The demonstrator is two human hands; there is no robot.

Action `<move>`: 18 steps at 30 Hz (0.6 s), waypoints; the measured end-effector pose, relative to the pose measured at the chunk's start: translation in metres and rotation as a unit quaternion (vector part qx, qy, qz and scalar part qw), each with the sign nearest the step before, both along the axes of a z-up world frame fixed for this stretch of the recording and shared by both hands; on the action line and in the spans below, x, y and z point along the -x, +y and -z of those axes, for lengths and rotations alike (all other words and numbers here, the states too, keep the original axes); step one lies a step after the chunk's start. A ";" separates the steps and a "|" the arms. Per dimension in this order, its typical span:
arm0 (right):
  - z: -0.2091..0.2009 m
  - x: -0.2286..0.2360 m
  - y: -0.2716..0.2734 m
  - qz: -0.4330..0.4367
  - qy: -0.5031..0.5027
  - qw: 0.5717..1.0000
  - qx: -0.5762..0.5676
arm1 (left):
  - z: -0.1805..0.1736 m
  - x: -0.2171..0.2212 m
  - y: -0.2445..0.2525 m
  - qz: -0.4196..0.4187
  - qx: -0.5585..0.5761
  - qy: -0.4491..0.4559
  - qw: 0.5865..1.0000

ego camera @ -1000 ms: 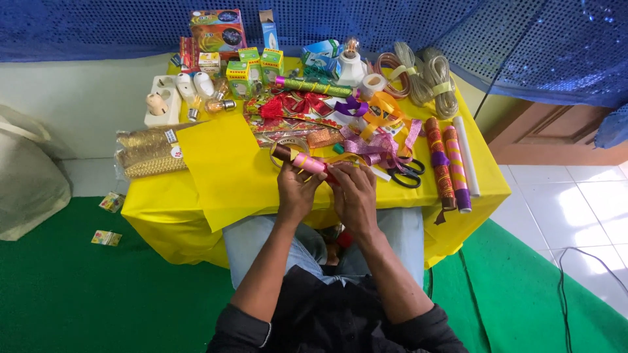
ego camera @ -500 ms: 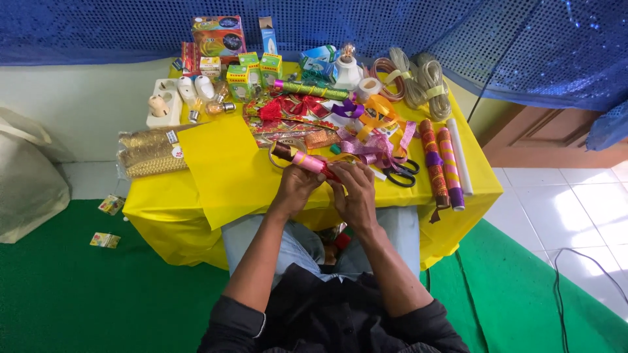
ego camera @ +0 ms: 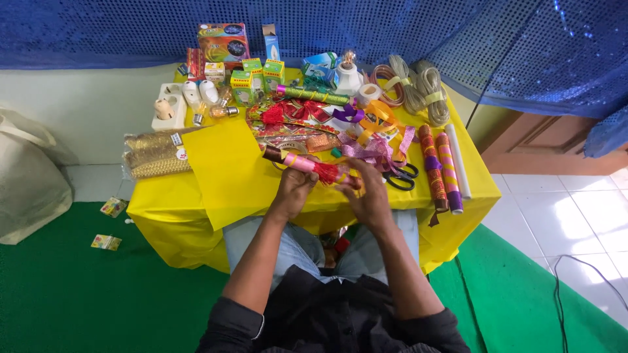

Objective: A person is decorating a small tube by wrapping it with pink ribbon and using scissors to cut the material.

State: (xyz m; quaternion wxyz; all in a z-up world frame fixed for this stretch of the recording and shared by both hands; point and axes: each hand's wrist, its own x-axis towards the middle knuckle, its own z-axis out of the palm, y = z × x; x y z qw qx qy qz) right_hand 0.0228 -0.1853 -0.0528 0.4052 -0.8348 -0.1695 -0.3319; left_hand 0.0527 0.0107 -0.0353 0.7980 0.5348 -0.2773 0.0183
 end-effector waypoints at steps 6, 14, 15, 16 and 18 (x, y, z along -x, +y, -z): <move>-0.012 0.025 -0.040 0.018 0.040 0.997 -0.069 | 0.009 -0.003 -0.003 -0.023 0.011 0.009 1.000; 0.002 0.032 -0.054 0.039 0.057 0.995 -0.074 | -0.005 0.007 -0.001 -0.033 -0.001 0.006 0.999; 0.001 0.034 -0.056 0.048 0.058 0.994 -0.073 | -0.005 0.008 -0.001 -0.036 0.003 0.010 0.999; -0.003 0.036 -0.054 0.048 0.059 0.994 -0.073 | -0.012 0.012 -0.002 -0.036 0.003 0.011 0.999; -0.009 0.042 -0.051 0.038 0.057 0.994 -0.090 | -0.025 0.020 -0.003 -0.039 0.000 0.009 0.999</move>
